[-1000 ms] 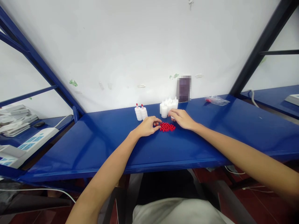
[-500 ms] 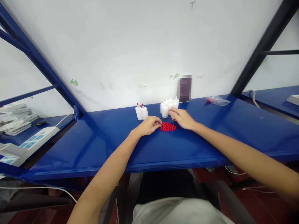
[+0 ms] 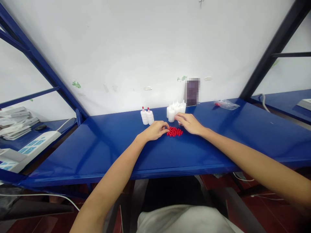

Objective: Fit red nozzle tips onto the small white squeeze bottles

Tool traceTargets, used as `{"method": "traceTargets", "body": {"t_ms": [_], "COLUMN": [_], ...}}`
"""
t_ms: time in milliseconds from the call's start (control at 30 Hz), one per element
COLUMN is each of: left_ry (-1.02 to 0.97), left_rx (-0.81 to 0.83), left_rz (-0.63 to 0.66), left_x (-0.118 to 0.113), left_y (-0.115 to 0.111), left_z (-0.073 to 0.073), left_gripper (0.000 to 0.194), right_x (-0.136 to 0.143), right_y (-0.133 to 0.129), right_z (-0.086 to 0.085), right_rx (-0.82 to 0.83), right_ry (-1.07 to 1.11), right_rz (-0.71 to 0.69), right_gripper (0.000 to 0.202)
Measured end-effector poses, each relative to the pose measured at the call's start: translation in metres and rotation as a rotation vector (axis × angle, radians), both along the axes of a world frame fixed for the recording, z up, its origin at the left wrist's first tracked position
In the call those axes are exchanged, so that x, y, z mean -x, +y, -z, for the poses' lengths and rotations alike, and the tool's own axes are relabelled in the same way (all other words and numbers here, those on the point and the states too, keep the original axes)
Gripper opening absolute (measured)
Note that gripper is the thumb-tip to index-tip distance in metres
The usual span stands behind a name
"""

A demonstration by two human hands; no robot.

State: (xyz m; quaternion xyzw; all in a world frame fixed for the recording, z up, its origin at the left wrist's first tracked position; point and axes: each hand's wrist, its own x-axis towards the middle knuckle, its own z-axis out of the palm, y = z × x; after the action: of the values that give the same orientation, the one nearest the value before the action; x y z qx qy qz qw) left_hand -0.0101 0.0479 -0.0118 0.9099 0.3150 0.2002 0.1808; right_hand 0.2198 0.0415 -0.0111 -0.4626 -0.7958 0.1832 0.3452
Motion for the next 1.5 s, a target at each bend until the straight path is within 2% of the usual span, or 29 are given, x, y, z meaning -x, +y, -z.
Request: {"method": "traceTargets", "body": {"t_ms": [167, 367, 500, 633, 1067, 1500], "left_ry": [-0.070, -0.454, -0.578, -0.566, -0.494, -0.476], "left_rx": [0.025, -0.113, -0.152, -0.156, -0.158, -0.037], "left_rz": [-0.022, -0.127, -0.139, -0.122, -0.074, -0.034], "left_x": [0.000, -0.015, -0.030, -0.035, -0.030, -0.028], "left_y": [-0.002, -0.015, -0.026, -0.031, -0.028, -0.029], "left_z": [0.000, -0.007, -0.009, -0.008, -0.004, -0.007], "left_gripper": [0.015, 0.021, 0.018, 0.014, 0.016, 0.017], "right_x": [0.001, 0.004, 0.007, 0.010, 0.012, 0.009], "right_y": [-0.002, -0.009, -0.014, -0.018, -0.017, -0.017], "right_z": [-0.001, -0.006, -0.006, -0.007, -0.005, -0.005], "right_rx": [-0.007, 0.022, 0.005, -0.016, 0.053, 0.067], "right_ry": [0.005, 0.116, 0.146, 0.103, 0.116, 0.082], "right_rz": [-0.015, -0.074, -0.163, -0.225, -0.227, -0.224], "right_gripper": [0.042, 0.047, 0.054, 0.055, 0.055, 0.055]}}
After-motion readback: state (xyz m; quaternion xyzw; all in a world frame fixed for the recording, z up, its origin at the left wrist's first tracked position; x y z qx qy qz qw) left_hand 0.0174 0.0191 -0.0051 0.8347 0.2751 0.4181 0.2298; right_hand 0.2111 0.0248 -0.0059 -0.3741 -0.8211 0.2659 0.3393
